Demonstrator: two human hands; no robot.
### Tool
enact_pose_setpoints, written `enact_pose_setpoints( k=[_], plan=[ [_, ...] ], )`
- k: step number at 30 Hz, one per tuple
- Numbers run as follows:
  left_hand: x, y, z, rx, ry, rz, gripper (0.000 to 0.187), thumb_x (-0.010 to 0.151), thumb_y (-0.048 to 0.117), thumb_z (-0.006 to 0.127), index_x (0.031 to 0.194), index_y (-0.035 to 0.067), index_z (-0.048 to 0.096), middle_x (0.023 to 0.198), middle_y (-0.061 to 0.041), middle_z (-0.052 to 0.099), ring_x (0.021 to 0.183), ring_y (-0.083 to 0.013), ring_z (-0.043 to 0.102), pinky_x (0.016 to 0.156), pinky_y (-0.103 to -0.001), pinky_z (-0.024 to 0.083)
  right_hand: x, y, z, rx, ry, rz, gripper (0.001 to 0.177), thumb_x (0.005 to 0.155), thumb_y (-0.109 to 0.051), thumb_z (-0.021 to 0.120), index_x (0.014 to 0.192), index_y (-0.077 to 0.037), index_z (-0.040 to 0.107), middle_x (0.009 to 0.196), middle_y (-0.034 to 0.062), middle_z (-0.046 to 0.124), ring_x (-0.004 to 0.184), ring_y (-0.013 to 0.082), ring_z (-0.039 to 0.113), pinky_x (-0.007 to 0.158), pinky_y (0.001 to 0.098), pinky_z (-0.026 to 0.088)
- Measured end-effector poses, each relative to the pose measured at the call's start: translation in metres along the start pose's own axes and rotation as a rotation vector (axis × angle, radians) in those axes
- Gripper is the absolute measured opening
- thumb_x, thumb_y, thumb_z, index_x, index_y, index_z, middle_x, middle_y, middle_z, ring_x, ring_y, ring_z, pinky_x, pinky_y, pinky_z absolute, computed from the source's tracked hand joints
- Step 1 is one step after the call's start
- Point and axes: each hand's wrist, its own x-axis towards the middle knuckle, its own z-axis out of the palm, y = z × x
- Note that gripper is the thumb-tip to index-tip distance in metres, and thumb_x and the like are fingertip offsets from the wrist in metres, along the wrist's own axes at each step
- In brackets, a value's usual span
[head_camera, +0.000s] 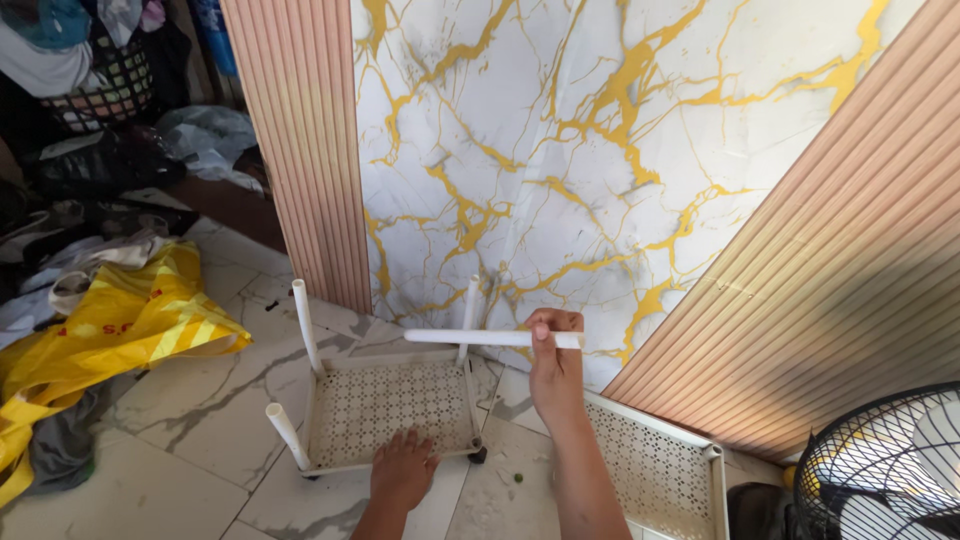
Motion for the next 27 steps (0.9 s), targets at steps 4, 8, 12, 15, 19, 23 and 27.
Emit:
enact_pose_setpoints(
  k=[4,8,12,15,19,23,27],
  plan=[
    [0.001,0.000,0.001,-0.004,-0.009,-0.004,0.055,0.106,0.053,0.033,0.157,0.031,0.037,0.170,-0.002,0.019,0.157,-0.0264,0.017,0.125,-0.049,0.018,0.005,0.015,-0.009,0.211,0.096,0.411,0.021,0.102,-0.030,0.057,0.106,-0.010,0.054,0.072,0.0041,0.049,0.058,0.0126,0.049,0.054,0.0283,0.045],
    [0.003,-0.001,0.001,-0.005,0.000,0.010,0.054,0.107,0.052,0.033,0.156,0.031,0.038,0.170,-0.002,0.019,0.156,-0.0276,0.018,0.125,-0.049,0.018,0.016,0.038,-0.044,0.175,0.170,0.404,0.021,0.097,-0.018,0.066,0.111,-0.010,0.053,0.082,0.0056,0.064,0.070,0.0135,0.066,0.058,0.0271,0.057],
    [0.002,0.009,0.000,0.018,0.010,0.038,0.054,0.106,0.053,0.035,0.154,0.030,0.041,0.169,-0.003,0.023,0.156,-0.0281,0.020,0.124,-0.050,0.020,0.019,0.053,-0.117,-0.201,0.240,0.454,0.029,0.096,-0.012,0.074,0.120,-0.003,0.060,0.092,0.0126,0.071,0.077,0.0165,0.070,0.058,0.0286,0.051],
    [-0.001,0.026,-0.001,-0.008,0.014,0.074,0.054,0.106,0.053,0.035,0.153,0.029,0.043,0.169,-0.003,0.023,0.155,-0.0294,0.021,0.124,-0.052,0.019,0.008,0.073,-0.172,-0.326,0.278,0.490,0.052,0.087,-0.005,0.069,0.132,-0.008,0.043,0.090,0.0129,0.067,0.067,0.0215,0.070,0.053,0.0319,0.056],
    [-0.012,0.044,-0.005,-0.027,0.030,0.075,0.054,0.105,0.051,0.037,0.154,0.027,0.040,0.168,-0.004,0.020,0.155,-0.0304,0.016,0.124,-0.057,0.012,-0.022,0.131,-0.222,-0.449,0.273,0.893,0.044,0.094,-0.003,0.059,0.135,-0.007,0.043,0.079,0.0164,0.067,0.064,0.0286,0.071,0.055,0.0368,0.057],
    [-0.021,0.033,0.007,-0.177,0.328,0.109,0.048,0.096,0.032,0.053,0.143,0.021,0.050,0.157,-0.007,0.037,0.149,-0.0336,0.026,0.117,-0.060,0.016,-0.053,0.187,-0.248,-0.188,0.508,1.266,0.060,0.094,-0.007,0.060,0.144,-0.012,0.028,0.096,0.0207,0.044,0.082,0.0378,0.058,0.068,0.0435,0.052],
    [-0.042,-0.020,0.050,-0.488,0.809,0.198,0.029,0.082,0.009,0.066,0.110,0.014,0.066,0.119,-0.009,0.064,0.119,-0.0325,0.058,0.102,-0.047,0.046,-0.069,0.204,-0.264,-0.451,0.613,1.398,0.080,0.092,-0.014,0.067,0.152,-0.016,0.014,0.122,0.0266,0.017,0.107,0.0473,0.042,0.088,0.0472,0.045]
  ],
)
